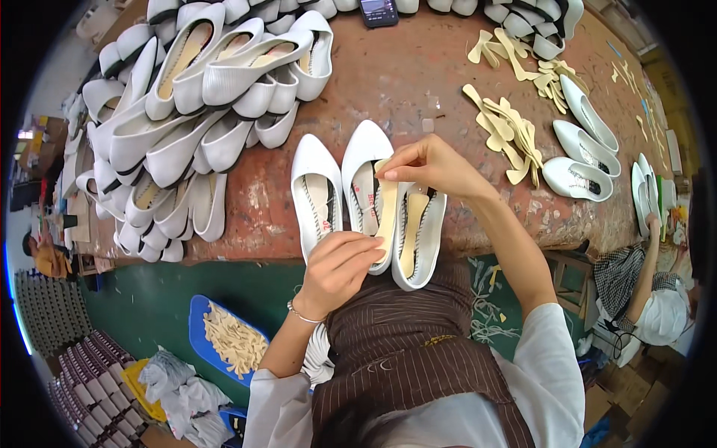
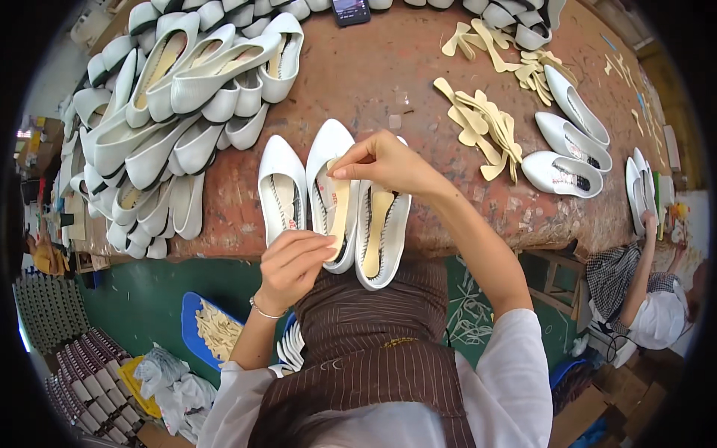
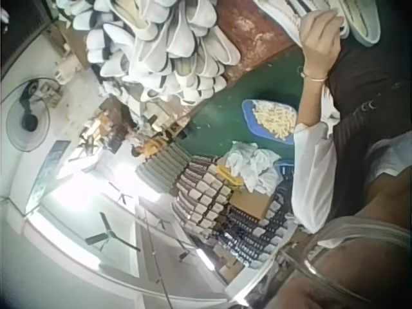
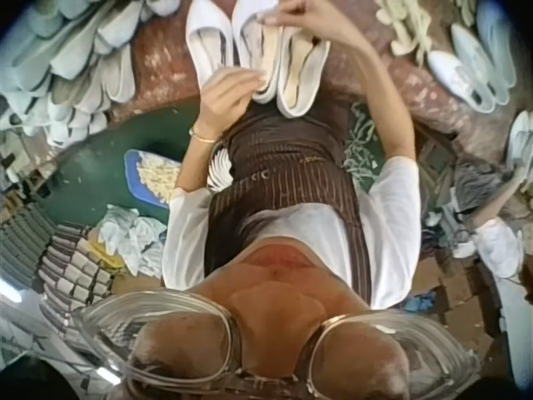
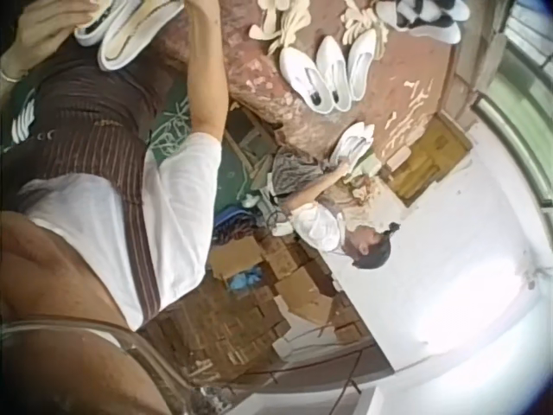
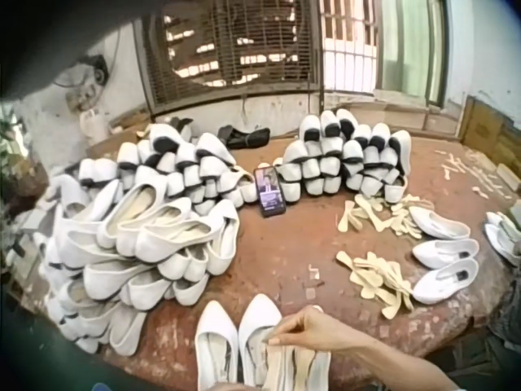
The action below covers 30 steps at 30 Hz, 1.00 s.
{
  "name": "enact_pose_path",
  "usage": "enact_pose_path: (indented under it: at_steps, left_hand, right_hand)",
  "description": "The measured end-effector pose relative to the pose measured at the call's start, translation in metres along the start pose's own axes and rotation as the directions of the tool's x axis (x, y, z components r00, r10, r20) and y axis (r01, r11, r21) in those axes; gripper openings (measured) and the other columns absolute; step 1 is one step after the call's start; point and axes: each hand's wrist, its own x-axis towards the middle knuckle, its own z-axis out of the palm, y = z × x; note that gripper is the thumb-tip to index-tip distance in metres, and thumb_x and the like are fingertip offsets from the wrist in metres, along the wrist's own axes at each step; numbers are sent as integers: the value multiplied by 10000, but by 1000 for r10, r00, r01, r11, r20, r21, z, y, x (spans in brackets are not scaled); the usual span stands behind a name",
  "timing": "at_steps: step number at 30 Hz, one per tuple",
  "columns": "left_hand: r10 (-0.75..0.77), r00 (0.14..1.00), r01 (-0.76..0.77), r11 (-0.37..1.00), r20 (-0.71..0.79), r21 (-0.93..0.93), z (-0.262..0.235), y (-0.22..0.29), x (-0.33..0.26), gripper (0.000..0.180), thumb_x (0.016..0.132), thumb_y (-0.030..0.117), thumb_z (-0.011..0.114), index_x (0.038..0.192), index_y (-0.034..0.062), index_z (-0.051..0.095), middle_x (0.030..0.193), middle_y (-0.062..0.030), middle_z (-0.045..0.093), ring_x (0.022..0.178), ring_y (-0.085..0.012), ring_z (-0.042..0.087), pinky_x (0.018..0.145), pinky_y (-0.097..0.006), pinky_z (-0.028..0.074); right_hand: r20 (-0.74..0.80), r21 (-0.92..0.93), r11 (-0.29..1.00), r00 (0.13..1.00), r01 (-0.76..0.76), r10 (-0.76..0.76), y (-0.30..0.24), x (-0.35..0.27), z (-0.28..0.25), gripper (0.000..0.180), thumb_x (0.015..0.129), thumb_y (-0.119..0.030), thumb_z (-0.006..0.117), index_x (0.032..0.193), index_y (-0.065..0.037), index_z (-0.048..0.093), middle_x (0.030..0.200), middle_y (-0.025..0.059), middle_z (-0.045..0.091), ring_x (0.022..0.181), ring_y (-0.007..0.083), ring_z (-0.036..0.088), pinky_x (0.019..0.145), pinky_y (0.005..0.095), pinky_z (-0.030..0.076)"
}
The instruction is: The person inserts insole pads into shoes by peeling off the protective backing and pressing each pad inside a shoe by hand, then repositions the shoes on the table.
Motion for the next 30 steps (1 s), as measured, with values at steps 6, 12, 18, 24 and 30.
enact_pose_path:
  at_steps: [6, 12, 18, 24, 30]
  left_hand:
    - [-72, 989, 64, 996, 129, 65, 3, -3, -2, 178, 708, -25, 760, 861, 62, 736, 837, -64, 696, 870, -243, 656, 781, -373, 489]
    - [-93, 970, 56, 985, 225, 166, -4, -17, 5, 121, 726, 58, 786, 829, 93, 733, 834, -34, 705, 922, -235, 651, 884, -419, 448]
    - [-115, 948, 59, 980, 296, 189, -4, -21, 9, 71, 743, 67, 758, 807, 65, 726, 822, -30, 699, 959, -217, 641, 951, -423, 421]
    - [-220, 881, 164, 972, 418, 167, 2, -23, 14, 62, 709, 49, 749, 767, 69, 741, 781, -33, 681, 908, -212, 618, 930, -396, 420]
    - [-344, 729, 158, 926, 592, 344, 10, -17, 27, 45, 703, 67, 745, 732, 95, 763, 764, -33, 706, 851, -217, 598, 829, -360, 396]
  right_hand:
    - [-77, -156, 988, 997, 19, -31, 10, 14, 11, 333, 771, 5, 775, 1102, -6, 738, 928, 30, 703, 812, 84, 631, 729, 236, 500]
    - [-105, -319, 948, 992, 27, -63, 26, 30, 7, 155, 755, -94, 819, 877, -18, 759, 790, 51, 726, 720, 107, 645, 699, 297, 521]
    - [-159, -477, 877, 975, 60, -153, 23, 35, 16, 148, 758, -127, 787, 854, -19, 753, 710, 80, 704, 642, 133, 631, 612, 312, 489]
    - [-205, -602, 797, 955, 51, -216, 33, 33, 29, 125, 744, -147, 765, 815, -46, 743, 719, 102, 703, 638, 225, 649, 614, 352, 498]
    - [-198, -637, 771, 971, -26, -131, 31, 31, 40, 158, 726, -174, 750, 842, -69, 763, 758, 121, 723, 716, 287, 703, 675, 401, 543]
